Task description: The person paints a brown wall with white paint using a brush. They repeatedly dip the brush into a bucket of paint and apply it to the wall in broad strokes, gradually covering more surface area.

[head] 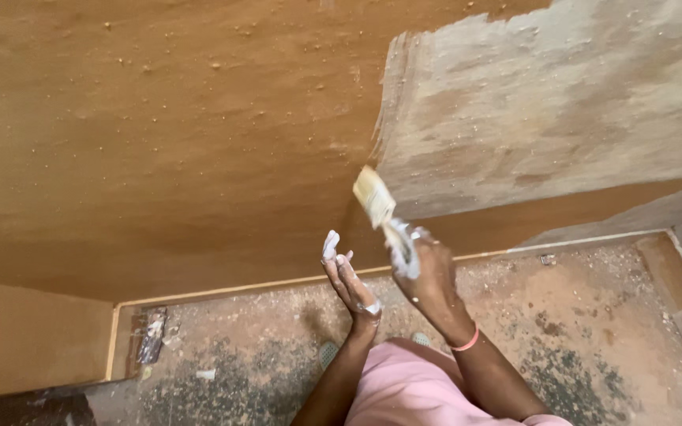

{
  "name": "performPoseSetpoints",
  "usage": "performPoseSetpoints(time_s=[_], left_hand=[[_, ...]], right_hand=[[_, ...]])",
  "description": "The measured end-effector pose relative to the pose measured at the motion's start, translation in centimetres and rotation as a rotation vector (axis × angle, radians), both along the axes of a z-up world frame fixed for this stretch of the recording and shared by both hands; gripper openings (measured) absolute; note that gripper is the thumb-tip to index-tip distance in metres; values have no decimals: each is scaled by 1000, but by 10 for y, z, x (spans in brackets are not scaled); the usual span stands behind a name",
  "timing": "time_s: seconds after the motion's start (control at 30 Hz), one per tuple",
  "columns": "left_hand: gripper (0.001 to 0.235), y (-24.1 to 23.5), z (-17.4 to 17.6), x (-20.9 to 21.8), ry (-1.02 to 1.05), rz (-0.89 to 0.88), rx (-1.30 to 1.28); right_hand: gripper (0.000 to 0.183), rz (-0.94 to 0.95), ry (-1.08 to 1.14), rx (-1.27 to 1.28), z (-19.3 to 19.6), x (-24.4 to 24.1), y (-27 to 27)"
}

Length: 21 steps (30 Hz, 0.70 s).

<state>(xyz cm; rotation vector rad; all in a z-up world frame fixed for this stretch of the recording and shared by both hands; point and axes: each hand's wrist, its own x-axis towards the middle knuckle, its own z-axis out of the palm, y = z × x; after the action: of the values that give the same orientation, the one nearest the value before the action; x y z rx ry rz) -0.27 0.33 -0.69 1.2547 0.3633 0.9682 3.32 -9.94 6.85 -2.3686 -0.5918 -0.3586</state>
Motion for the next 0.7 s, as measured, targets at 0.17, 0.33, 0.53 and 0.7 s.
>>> performPoseSetpoints(time_s=[0.17, 0.33, 0.53, 0.7], left_hand=[[44, 2, 3, -1, 9, 15, 25], [44, 3, 7, -4, 15, 6, 9], [44, 6, 10, -8, 15, 29, 57], [44, 8, 10, -8, -24, 72, 70]], right_hand=[[32, -138, -441, 204, 17, -3, -8], [33, -139, -330, 53, -10, 21, -4], [38, -29, -2, 175, -60, 27, 21], [35, 50, 359, 206, -64, 17, 38]])
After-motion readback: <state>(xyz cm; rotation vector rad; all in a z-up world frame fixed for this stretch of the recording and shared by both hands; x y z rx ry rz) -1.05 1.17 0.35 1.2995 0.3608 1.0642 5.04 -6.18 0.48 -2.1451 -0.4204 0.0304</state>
